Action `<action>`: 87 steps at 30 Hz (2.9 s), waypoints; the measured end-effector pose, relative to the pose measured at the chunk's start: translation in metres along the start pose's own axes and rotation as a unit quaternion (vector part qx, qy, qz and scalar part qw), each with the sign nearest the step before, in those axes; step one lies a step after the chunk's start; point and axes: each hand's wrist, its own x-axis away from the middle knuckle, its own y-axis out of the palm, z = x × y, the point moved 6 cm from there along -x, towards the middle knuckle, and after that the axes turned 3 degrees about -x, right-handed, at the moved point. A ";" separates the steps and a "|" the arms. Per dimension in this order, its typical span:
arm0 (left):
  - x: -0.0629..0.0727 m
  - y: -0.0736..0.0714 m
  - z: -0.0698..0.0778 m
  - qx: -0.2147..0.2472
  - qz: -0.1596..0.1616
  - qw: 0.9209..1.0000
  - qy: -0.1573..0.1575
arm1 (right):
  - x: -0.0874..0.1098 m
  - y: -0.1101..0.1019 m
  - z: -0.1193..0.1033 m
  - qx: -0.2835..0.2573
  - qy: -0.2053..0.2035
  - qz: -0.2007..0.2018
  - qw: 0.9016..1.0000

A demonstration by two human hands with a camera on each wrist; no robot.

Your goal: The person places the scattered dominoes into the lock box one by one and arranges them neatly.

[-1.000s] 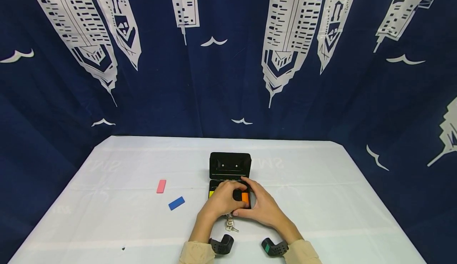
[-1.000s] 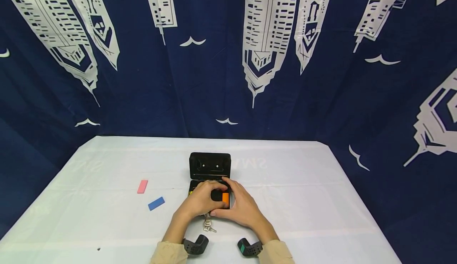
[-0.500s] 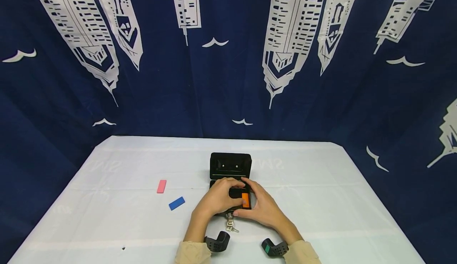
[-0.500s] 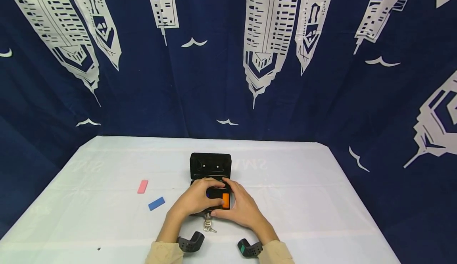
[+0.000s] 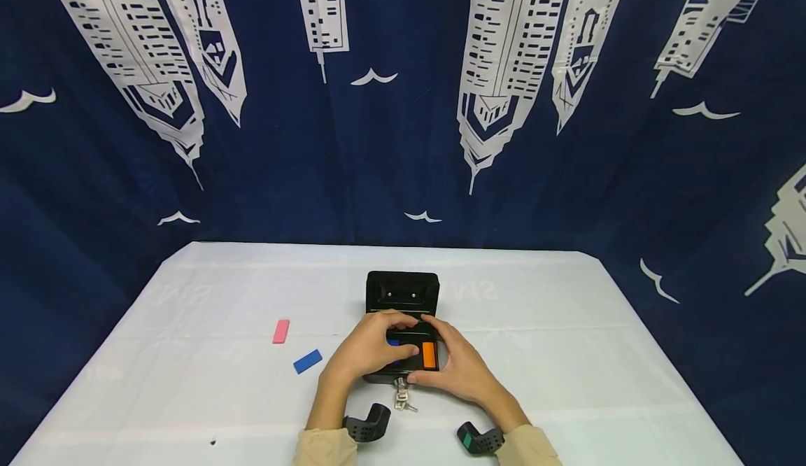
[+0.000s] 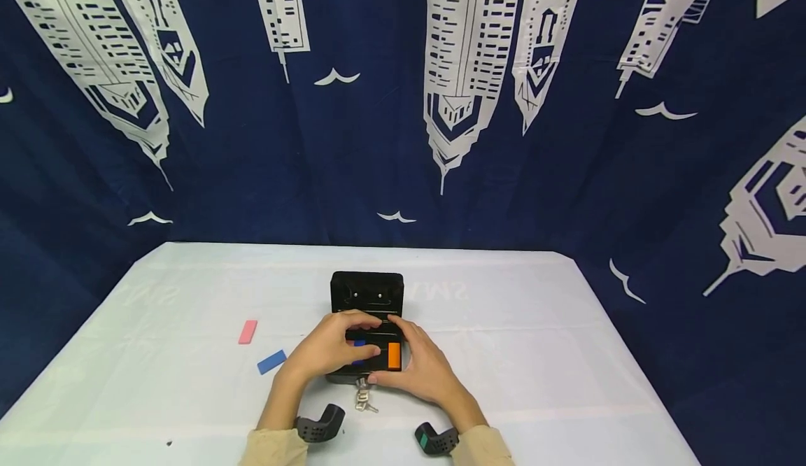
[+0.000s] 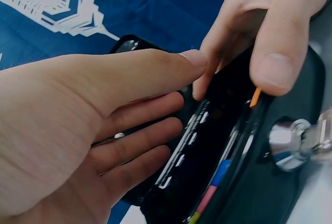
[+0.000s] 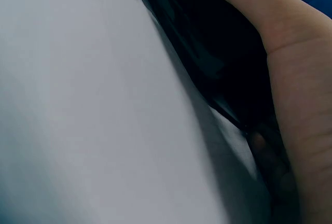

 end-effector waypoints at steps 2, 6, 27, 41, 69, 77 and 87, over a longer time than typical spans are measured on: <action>0.003 -0.004 -0.003 0.007 0.003 1.000 -0.004 | -0.001 0.002 -0.001 0.000 -0.004 -0.001 1.000; 0.010 -0.014 -0.006 0.021 0.012 1.000 -0.010 | -0.003 0.005 -0.006 -0.001 -0.012 -0.004 1.000; 0.033 -0.058 -0.025 0.028 0.067 0.990 -0.121 | -0.003 0.001 -0.003 0.010 0.009 0.004 1.000; 0.065 -0.092 -0.055 -0.001 0.096 0.979 -0.178 | -0.004 0.002 -0.001 0.013 0.009 0.005 1.000; 0.105 -0.109 -0.112 -0.027 0.145 0.952 -0.267 | -0.001 0.001 0.000 0.011 0.015 0.003 1.000; 0.105 -0.104 -0.122 -0.031 0.138 0.950 -0.279 | -0.002 -0.001 0.001 0.007 0.017 0.010 1.000; 0.108 -0.095 -0.136 -0.026 0.143 0.946 -0.289 | 0.001 0.003 0.001 0.010 0.016 0.006 1.000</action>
